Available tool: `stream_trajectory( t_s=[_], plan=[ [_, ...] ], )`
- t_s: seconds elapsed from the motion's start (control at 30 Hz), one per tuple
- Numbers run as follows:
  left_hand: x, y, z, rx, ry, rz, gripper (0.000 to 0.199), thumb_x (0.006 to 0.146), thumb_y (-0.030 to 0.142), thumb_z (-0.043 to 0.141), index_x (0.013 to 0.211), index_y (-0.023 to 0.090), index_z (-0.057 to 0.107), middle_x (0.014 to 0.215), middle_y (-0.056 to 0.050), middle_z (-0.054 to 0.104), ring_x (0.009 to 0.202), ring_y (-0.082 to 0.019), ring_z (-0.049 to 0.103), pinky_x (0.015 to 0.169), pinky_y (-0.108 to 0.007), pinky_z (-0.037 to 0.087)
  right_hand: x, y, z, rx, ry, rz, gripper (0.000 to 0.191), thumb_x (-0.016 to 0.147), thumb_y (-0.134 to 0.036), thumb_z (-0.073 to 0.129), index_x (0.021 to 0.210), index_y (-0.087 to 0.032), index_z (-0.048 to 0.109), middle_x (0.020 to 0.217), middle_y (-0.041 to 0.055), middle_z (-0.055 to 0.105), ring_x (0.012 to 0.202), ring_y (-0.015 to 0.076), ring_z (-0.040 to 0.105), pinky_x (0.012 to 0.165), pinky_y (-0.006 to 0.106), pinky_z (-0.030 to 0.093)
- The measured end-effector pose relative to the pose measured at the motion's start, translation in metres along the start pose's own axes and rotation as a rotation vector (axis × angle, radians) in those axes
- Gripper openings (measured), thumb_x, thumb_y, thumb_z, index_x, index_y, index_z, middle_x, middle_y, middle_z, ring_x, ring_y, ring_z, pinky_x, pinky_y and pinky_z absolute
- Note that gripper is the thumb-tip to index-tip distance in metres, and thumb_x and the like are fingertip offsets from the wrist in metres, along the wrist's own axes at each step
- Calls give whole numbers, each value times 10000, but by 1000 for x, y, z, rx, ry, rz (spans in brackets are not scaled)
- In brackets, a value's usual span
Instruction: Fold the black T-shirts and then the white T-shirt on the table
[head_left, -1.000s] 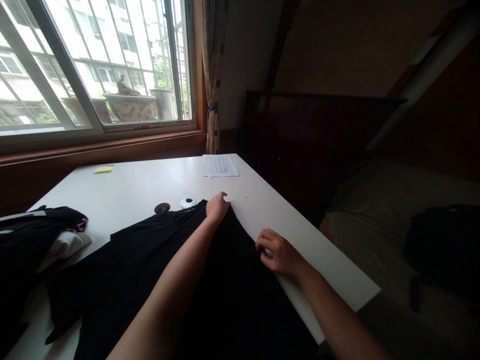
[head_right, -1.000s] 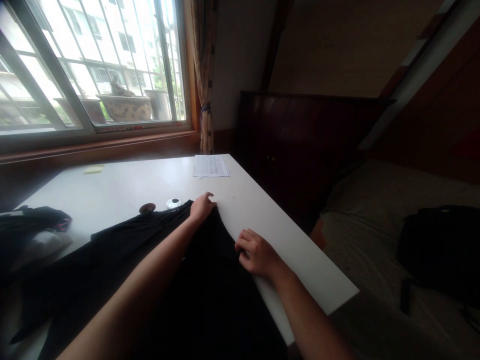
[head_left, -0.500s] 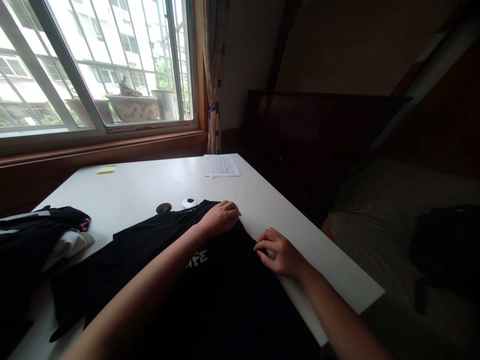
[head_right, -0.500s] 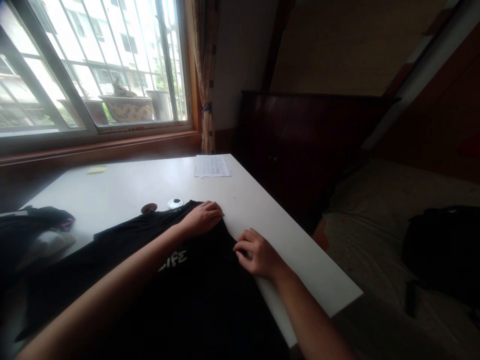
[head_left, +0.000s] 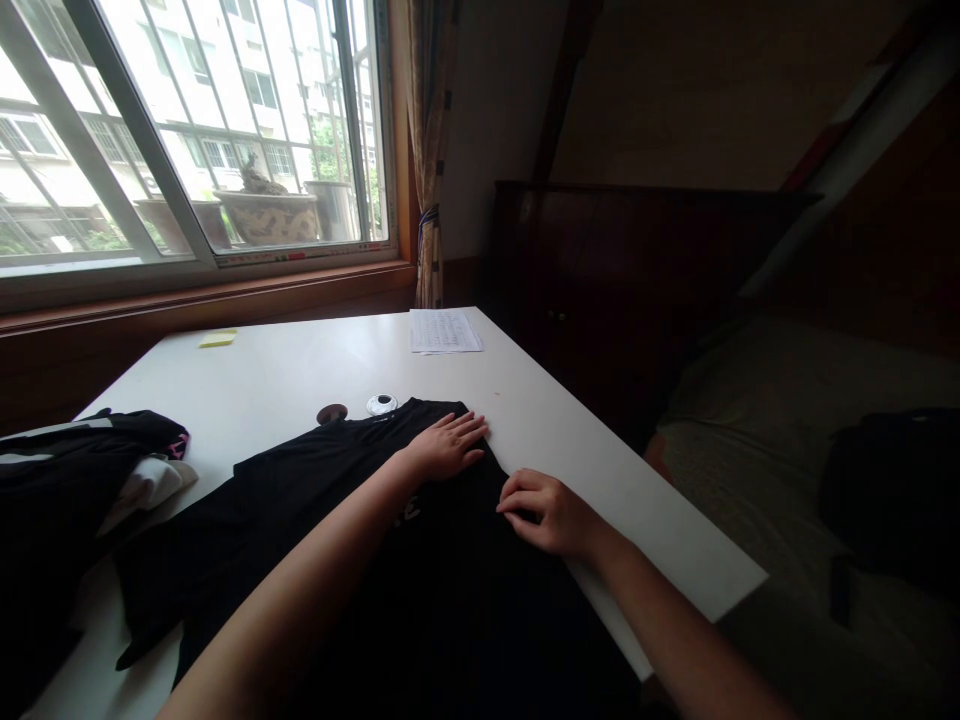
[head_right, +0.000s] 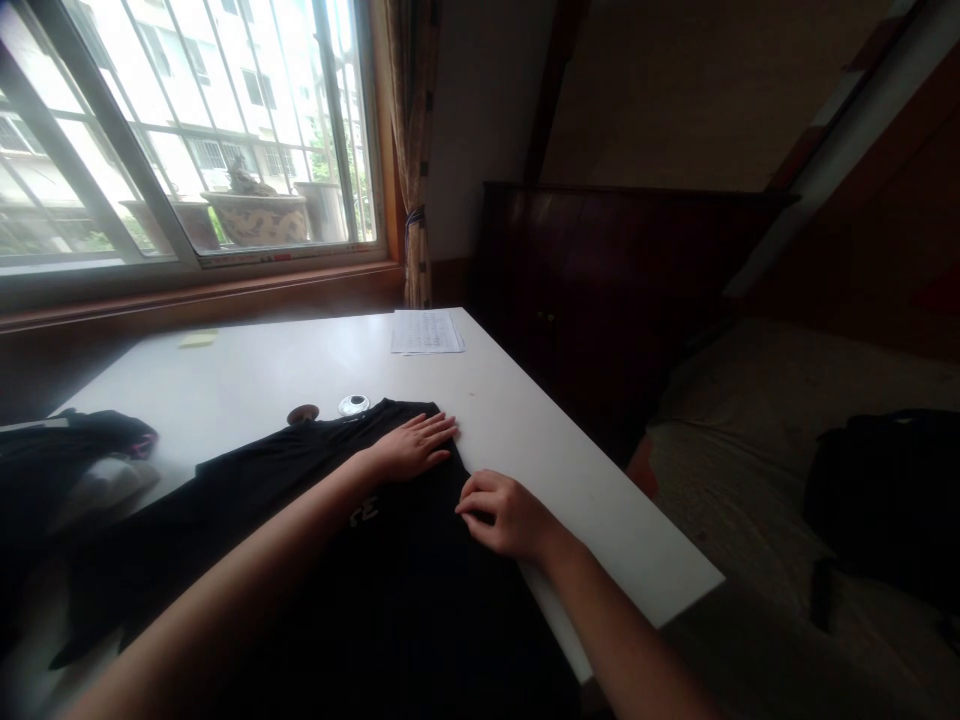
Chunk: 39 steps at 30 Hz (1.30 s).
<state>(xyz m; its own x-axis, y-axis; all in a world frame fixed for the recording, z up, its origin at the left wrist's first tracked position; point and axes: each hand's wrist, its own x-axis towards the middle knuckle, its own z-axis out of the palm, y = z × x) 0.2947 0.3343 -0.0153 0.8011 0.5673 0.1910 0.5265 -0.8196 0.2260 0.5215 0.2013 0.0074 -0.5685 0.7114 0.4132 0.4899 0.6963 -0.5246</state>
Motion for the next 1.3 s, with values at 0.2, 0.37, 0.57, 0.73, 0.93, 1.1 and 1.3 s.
stream_trajectory(
  t_s=[0.2, 0.37, 0.57, 0.73, 0.93, 1.1, 1.3],
  plan=[
    [12, -11, 5, 60, 16, -184, 567, 1055, 489, 374, 1574, 261, 356, 1668, -54, 277, 1555, -212, 206, 1272, -435, 113, -1, -1, 0, 59, -1, 61, 133, 882, -137, 641, 912, -226, 736, 930, 45, 698, 821, 170, 680, 774, 305, 562],
    [16, -20, 5, 72, 42, -317, 567, 1056, 434, 350, 1586, 231, 330, 1661, -108, 284, 1549, -274, 227, 1256, -553, 107, -1, -1, -2, 29, 16, 75, 123, 884, -145, 644, 909, -233, 727, 903, 40, 710, 797, 175, 674, 760, 308, 560],
    [16, -21, 6, 70, 54, -346, 569, 1048, 439, 352, 1584, 251, 333, 1665, -80, 285, 1554, -270, 211, 1259, -546, 101, 1, 9, 1, -121, 172, 45, 204, 937, -128, 593, 1031, -266, 710, 918, 47, 689, 867, 205, 648, 813, 369, 550],
    [15, -20, 8, 66, 73, -355, 572, 1039, 453, 375, 1579, 266, 343, 1663, -74, 298, 1554, -273, 211, 1260, -540, 103, 0, 17, 3, -149, 95, 27, 109, 913, -162, 665, 924, -255, 721, 889, 40, 663, 871, 207, 628, 816, 370, 547],
    [16, -22, 7, 59, 100, -343, 555, 1038, 423, 409, 1561, 241, 373, 1652, -103, 327, 1539, -299, 252, 1246, -557, 167, -2, 14, 4, -33, 13, 36, 74, 897, -188, 703, 902, -243, 752, 877, 32, 664, 851, 182, 643, 798, 328, 545],
    [9, -13, -9, 51, 171, -239, 484, 989, 250, 517, 1472, 260, 494, 1633, -89, 365, 1504, -283, 320, 1218, -500, 286, -2, 7, 2, -12, 38, 26, 73, 903, -213, 698, 921, -247, 760, 884, 42, 675, 826, 184, 650, 769, 331, 553],
    [-19, 27, -36, -36, 159, 236, 270, 940, 407, 649, 1158, 260, 708, 1223, -78, 650, 1106, -244, 589, 1006, -378, 485, -3, 17, -5, -95, 283, 131, 126, 955, -202, 580, 932, -256, 691, 843, 40, 649, 778, 199, 614, 739, 354, 532]
  ],
)
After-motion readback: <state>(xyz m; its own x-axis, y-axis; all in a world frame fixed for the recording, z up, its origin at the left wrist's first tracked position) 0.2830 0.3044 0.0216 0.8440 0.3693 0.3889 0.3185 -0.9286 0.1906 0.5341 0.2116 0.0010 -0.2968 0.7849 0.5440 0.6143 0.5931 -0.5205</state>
